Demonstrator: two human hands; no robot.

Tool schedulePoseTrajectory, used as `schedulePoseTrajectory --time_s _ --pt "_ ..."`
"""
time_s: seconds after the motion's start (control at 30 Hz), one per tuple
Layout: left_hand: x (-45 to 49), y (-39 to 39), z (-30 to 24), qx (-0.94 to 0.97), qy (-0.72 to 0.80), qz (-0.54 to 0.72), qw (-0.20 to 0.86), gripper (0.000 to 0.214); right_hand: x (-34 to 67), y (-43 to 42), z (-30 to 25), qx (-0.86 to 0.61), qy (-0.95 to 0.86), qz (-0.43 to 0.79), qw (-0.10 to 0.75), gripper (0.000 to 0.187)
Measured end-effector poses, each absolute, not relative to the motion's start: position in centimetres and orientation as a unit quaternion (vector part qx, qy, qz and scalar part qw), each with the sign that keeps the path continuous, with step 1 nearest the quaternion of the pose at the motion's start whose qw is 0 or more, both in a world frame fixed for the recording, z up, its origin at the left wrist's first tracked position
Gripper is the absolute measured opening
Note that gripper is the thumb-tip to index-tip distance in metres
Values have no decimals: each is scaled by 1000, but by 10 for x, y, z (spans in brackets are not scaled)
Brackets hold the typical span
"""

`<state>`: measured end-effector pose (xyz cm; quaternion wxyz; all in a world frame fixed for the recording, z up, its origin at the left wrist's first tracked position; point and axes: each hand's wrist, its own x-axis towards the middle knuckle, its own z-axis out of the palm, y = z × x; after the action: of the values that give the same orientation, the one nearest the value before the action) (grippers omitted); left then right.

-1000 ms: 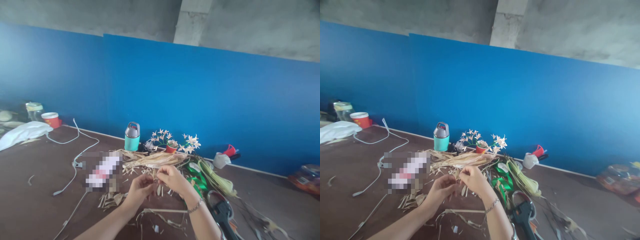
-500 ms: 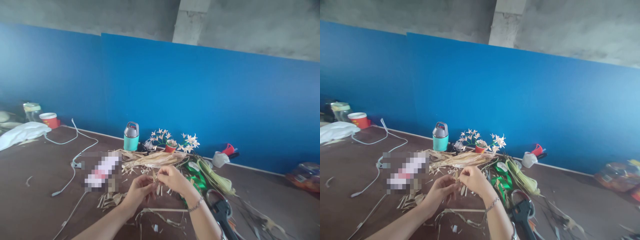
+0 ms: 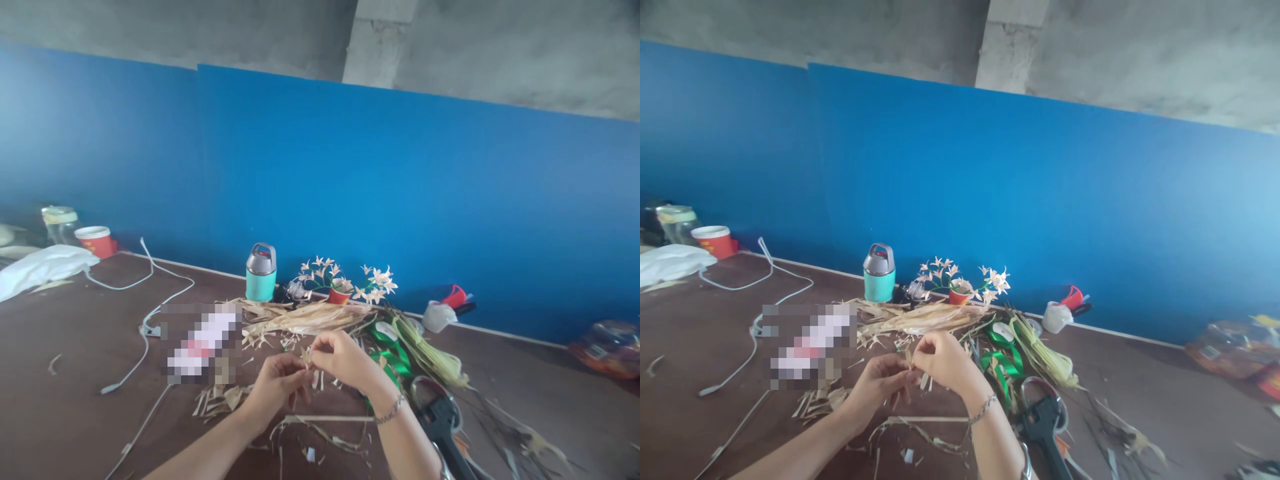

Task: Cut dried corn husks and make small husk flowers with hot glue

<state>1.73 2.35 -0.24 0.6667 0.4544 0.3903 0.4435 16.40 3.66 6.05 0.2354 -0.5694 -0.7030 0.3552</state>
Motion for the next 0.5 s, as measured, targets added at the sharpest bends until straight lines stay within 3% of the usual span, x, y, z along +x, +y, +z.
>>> schedulePoseTrajectory --time_s 0.5 --pt "16 21 -4 433 389 436 687 33 164 37 63 -531 -670 445 266 9"
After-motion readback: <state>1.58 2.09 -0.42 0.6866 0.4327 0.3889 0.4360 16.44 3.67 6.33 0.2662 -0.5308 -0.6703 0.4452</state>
